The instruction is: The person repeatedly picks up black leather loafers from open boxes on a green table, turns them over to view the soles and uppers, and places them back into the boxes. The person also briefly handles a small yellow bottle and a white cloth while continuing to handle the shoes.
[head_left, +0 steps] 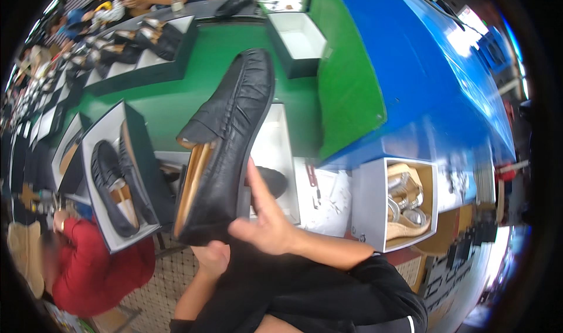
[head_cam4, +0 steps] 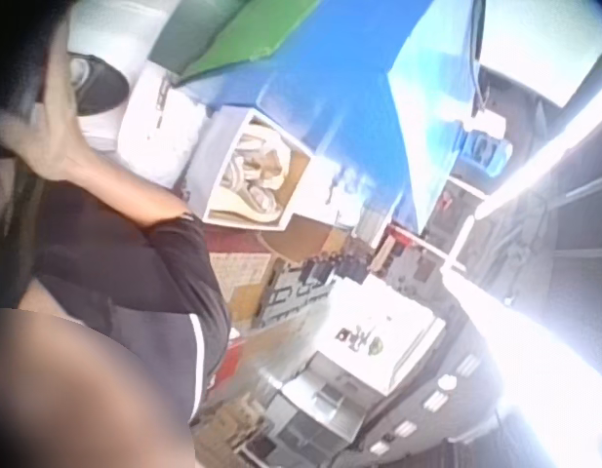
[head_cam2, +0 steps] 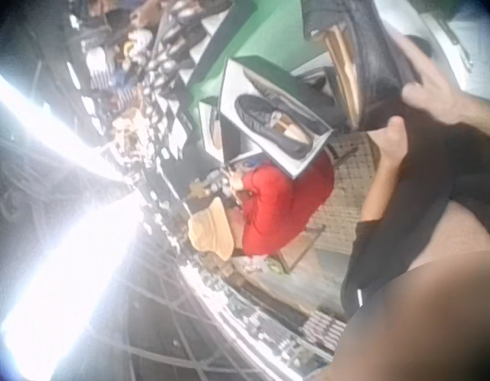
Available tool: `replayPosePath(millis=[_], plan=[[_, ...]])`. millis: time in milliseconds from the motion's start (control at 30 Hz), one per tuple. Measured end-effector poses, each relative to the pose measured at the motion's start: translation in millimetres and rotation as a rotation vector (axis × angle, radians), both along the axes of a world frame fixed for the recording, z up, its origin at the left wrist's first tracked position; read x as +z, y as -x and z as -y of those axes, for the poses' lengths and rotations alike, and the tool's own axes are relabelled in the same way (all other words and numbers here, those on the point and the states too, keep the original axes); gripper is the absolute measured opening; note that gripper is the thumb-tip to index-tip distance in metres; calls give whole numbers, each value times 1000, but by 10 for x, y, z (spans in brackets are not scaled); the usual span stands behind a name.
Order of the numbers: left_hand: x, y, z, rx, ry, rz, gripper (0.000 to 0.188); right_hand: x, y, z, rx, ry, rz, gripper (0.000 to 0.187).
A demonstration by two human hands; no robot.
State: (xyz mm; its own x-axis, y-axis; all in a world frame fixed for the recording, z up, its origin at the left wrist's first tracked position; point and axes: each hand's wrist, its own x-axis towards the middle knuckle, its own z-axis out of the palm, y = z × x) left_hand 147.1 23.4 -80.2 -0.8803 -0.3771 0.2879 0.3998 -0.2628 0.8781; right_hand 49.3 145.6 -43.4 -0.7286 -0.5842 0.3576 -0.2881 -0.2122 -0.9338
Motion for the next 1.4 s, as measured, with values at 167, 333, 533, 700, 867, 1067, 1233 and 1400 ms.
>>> replayPosePath(millis=[167, 333, 533, 700, 867, 1067, 1233, 1400], plan=[[118, 131, 75, -116, -603, 69, 98, 111, 190, -30, -42, 13, 242, 98], [242, 364, 310, -404, -748, 203, 50, 255, 399, -84, 79, -199, -33, 95], [248, 488, 286, -322, -837, 181, 49, 275, 410, -47, 157, -221, -312, 70], [251, 451, 250, -175, -752, 185, 49, 220, 320, 3, 141, -128, -328, 85], [198, 448, 114, -115, -645, 123, 49, 113, 194, 89, 22, -56, -186, 73], [95, 391, -12, -6, -608, 233, 56, -6, 106, 136, -220, 25, 39, 34], [-14, 289, 118, -272, -732, 246, 63, -356, 582, -104, -287, -41, 270, 45], [-93, 203, 155, -432, -839, 114, 73, -919, 861, -191, 118, -882, 237, 71]])
